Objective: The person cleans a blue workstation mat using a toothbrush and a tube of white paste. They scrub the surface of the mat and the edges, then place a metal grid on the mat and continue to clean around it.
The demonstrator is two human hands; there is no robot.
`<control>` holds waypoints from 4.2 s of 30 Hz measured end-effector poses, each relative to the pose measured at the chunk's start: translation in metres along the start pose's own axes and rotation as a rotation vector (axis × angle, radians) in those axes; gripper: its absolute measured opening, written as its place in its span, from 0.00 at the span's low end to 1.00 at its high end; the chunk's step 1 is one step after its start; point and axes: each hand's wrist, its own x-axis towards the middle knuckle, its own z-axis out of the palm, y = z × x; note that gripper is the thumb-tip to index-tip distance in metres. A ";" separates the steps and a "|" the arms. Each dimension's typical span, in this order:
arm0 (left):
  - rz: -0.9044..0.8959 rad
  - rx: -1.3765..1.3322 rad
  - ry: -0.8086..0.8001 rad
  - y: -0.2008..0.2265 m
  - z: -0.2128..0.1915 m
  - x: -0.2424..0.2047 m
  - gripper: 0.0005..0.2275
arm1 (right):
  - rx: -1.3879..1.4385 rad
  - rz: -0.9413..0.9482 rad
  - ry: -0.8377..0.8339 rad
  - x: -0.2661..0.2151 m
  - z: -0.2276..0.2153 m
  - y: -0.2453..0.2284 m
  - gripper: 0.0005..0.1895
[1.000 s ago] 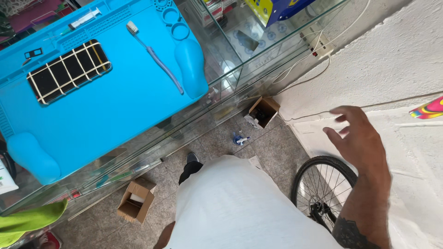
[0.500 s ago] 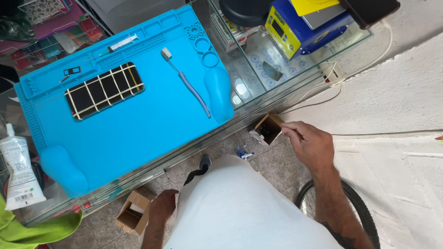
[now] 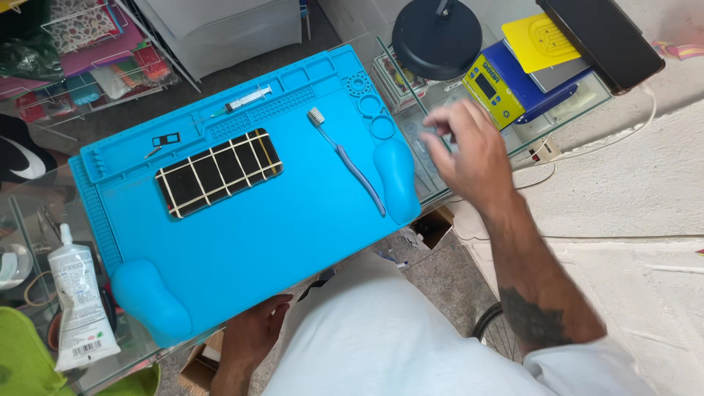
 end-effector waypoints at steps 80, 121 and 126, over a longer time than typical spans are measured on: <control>0.314 0.244 0.709 0.121 -0.228 -0.014 0.13 | 0.063 -0.219 -0.062 0.008 -0.003 -0.083 0.10; -0.062 -0.050 0.343 0.095 -0.272 0.096 0.45 | 0.100 -0.602 -0.437 0.161 0.111 -0.092 0.08; -0.020 -0.006 0.364 0.094 -0.271 0.096 0.44 | 0.098 -0.623 -0.432 0.162 0.111 -0.091 0.08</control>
